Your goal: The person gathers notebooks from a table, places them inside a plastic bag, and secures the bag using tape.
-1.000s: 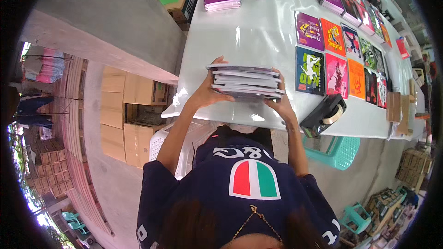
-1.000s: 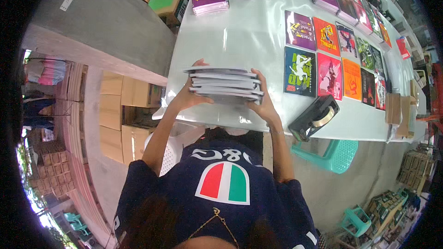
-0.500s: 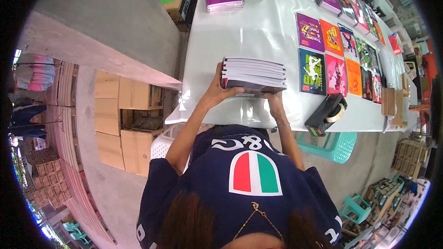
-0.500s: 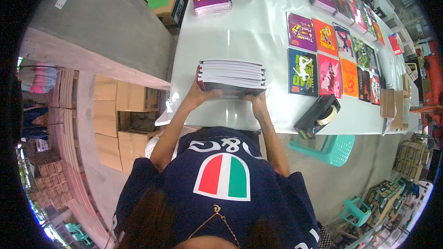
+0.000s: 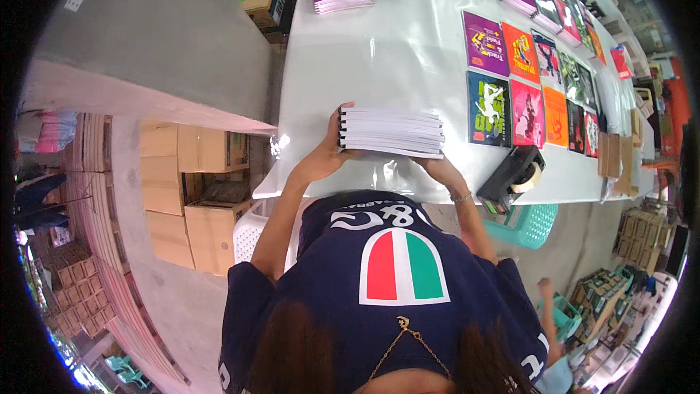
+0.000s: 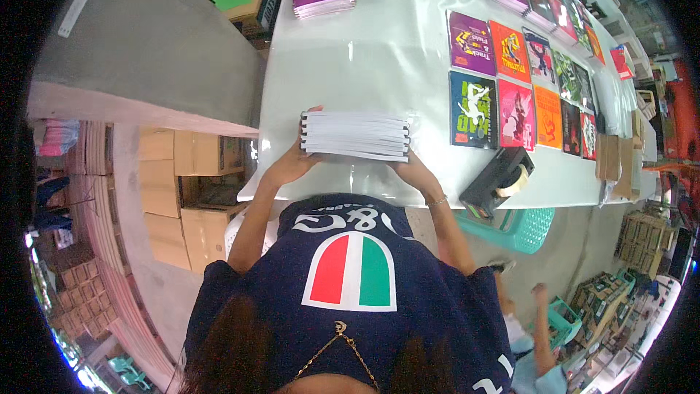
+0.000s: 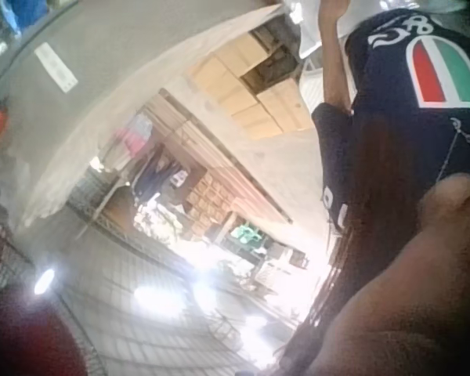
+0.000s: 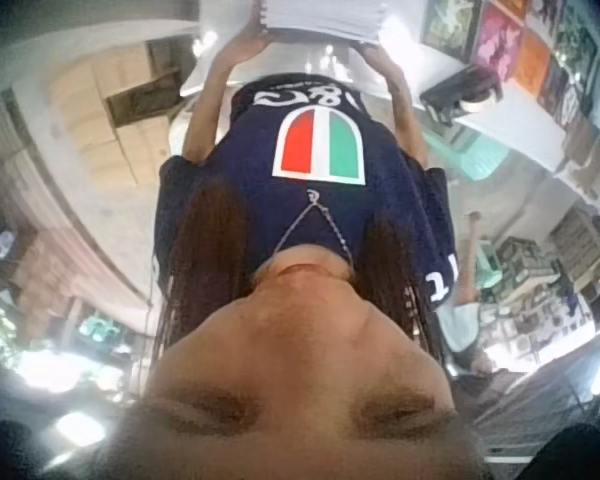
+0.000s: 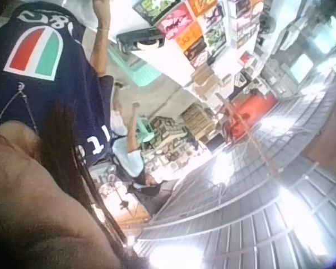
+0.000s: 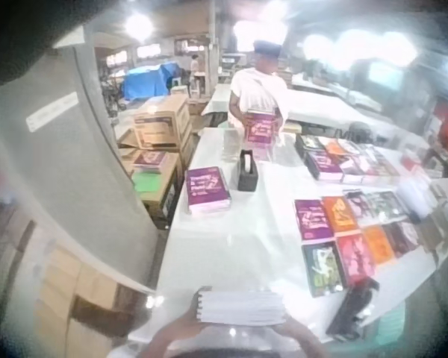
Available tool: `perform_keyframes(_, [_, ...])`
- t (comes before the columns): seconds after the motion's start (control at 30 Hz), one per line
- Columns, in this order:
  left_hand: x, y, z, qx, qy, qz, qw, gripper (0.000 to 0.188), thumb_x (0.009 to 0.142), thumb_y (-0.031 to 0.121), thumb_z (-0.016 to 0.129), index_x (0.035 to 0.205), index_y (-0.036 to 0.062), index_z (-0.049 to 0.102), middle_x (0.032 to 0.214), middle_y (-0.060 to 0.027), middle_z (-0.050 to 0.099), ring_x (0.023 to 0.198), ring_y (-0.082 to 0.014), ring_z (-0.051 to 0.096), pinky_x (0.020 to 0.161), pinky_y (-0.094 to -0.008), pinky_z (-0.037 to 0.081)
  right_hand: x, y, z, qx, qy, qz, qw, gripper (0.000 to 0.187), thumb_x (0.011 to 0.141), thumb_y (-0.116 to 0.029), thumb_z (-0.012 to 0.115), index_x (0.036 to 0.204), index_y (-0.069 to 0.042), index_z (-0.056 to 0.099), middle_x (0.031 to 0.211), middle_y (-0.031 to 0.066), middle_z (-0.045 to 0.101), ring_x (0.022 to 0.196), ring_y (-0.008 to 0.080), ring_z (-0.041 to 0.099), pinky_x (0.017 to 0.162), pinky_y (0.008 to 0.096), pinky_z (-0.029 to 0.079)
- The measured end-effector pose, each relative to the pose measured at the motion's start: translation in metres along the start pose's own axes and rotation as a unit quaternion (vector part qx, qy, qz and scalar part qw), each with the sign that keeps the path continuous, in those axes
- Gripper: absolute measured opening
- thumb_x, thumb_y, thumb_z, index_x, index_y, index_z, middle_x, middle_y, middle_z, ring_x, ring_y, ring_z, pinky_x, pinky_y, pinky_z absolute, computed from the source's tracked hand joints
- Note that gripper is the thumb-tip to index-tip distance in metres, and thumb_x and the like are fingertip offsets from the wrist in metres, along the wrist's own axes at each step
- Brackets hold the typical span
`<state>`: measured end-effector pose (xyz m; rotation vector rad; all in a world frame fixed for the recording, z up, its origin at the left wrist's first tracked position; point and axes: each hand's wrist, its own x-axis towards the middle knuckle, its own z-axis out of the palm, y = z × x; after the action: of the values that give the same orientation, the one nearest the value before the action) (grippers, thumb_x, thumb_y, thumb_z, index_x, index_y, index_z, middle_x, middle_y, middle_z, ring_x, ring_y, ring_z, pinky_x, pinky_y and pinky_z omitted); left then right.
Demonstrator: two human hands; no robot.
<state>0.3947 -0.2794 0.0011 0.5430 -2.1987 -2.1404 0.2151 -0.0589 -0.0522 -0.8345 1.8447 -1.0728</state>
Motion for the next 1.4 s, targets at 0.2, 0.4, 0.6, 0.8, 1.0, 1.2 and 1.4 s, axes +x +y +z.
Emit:
perform_keyframes(0.2, [0.000, -0.006, -0.003, 0.073, 0.014, 0.005, 0.997, 0.083, 0.081, -0.001, 0.063, 0.142, 0.0038, 0.007, 0.139, -0.0183, 0.032, 0.132, -0.0271, 0.031, 0.109, -0.0375, 0.028, 0.000, -0.001, -0.002, -0.033, 0.024, -0.029, 0.999, 0.039, 0.088, -0.008, 0.060, 0.124, 0.002, 0.050, 0.122, 0.0140, 0.057, 0.115, 0.0233, 0.051, 0.100, 0.0324, 0.038])
perform_keyframes(0.4, [0.000, 0.003, -0.005, 0.057, 0.020, 0.053, 0.997, 0.089, 0.080, -0.006, 0.061, 0.146, 0.0091, 0.002, 0.142, -0.0169, 0.026, 0.134, -0.0283, 0.027, 0.112, -0.0393, 0.024, -0.006, -0.027, -0.002, -0.013, 0.016, -0.024, 0.999, 0.042, 0.089, -0.006, 0.054, 0.129, 0.004, 0.045, 0.132, 0.0163, 0.048, 0.125, 0.0245, 0.042, 0.106, 0.0327, 0.031])
perform_keyframes(0.6, [0.000, -0.008, -0.005, 0.037, 0.010, 0.057, 0.998, 0.073, 0.090, 0.005, 0.056, 0.147, 0.0079, 0.010, 0.154, -0.0095, 0.006, 0.140, -0.0234, 0.016, 0.114, -0.0351, 0.017, 0.001, -0.005, 0.003, 0.006, -0.005, -0.029, 1.000, 0.048, 0.087, -0.002, 0.048, 0.134, 0.003, 0.040, 0.143, 0.0175, 0.037, 0.133, 0.0258, 0.033, 0.110, 0.0329, 0.025])
perform_keyframes(0.8, [0.003, -0.010, -0.007, 0.051, -0.010, 0.019, 0.998, 0.087, 0.084, -0.009, 0.054, 0.148, 0.0122, -0.002, 0.149, -0.0141, 0.013, 0.139, -0.0254, 0.017, 0.113, -0.0397, 0.020, 0.000, 0.002, 0.001, -0.063, 0.005, -0.041, 0.997, 0.041, 0.088, -0.003, 0.049, 0.129, 0.003, 0.046, 0.131, 0.0185, 0.049, 0.125, 0.0273, 0.043, 0.106, 0.0346, 0.032])
perform_keyframes(1.0, [0.001, -0.016, -0.002, 0.096, 0.027, 0.045, 0.994, 0.083, 0.084, -0.006, 0.055, 0.147, 0.0070, 0.002, 0.148, -0.0154, 0.016, 0.139, -0.0268, 0.019, 0.113, -0.0380, 0.020, 0.004, 0.000, 0.006, -0.013, 0.008, 0.000, 1.000, 0.035, 0.090, -0.009, 0.054, 0.124, 0.000, 0.051, 0.129, 0.0183, 0.051, 0.121, 0.0305, 0.046, 0.103, 0.0356, 0.035])
perform_keyframes(1.2, [0.000, -0.040, -0.001, 0.119, 0.060, 0.045, 0.990, 0.081, 0.083, 0.000, 0.060, 0.146, 0.0006, 0.008, 0.146, -0.0193, 0.023, 0.138, -0.0300, 0.022, 0.112, -0.0386, 0.022, 0.001, 0.003, 0.011, -0.066, 0.072, -0.046, 0.994, 0.040, 0.086, -0.008, 0.061, 0.124, 0.000, 0.051, 0.124, 0.0179, 0.054, 0.118, 0.0301, 0.048, 0.100, 0.0372, 0.037])
perform_keyframes(1.4, [0.005, -0.013, -0.007, -0.003, 0.102, 0.004, 0.995, 0.084, 0.080, 0.019, 0.067, 0.144, -0.0008, 0.016, 0.140, -0.0205, 0.033, 0.130, -0.0303, 0.034, 0.109, -0.0393, 0.028, 0.011, -0.026, -0.004, 0.128, 0.053, -0.050, 0.989, 0.065, 0.074, -0.008, 0.074, 0.131, 0.003, 0.044, 0.127, 0.0147, 0.055, 0.121, 0.0240, 0.048, 0.105, 0.0346, 0.032])
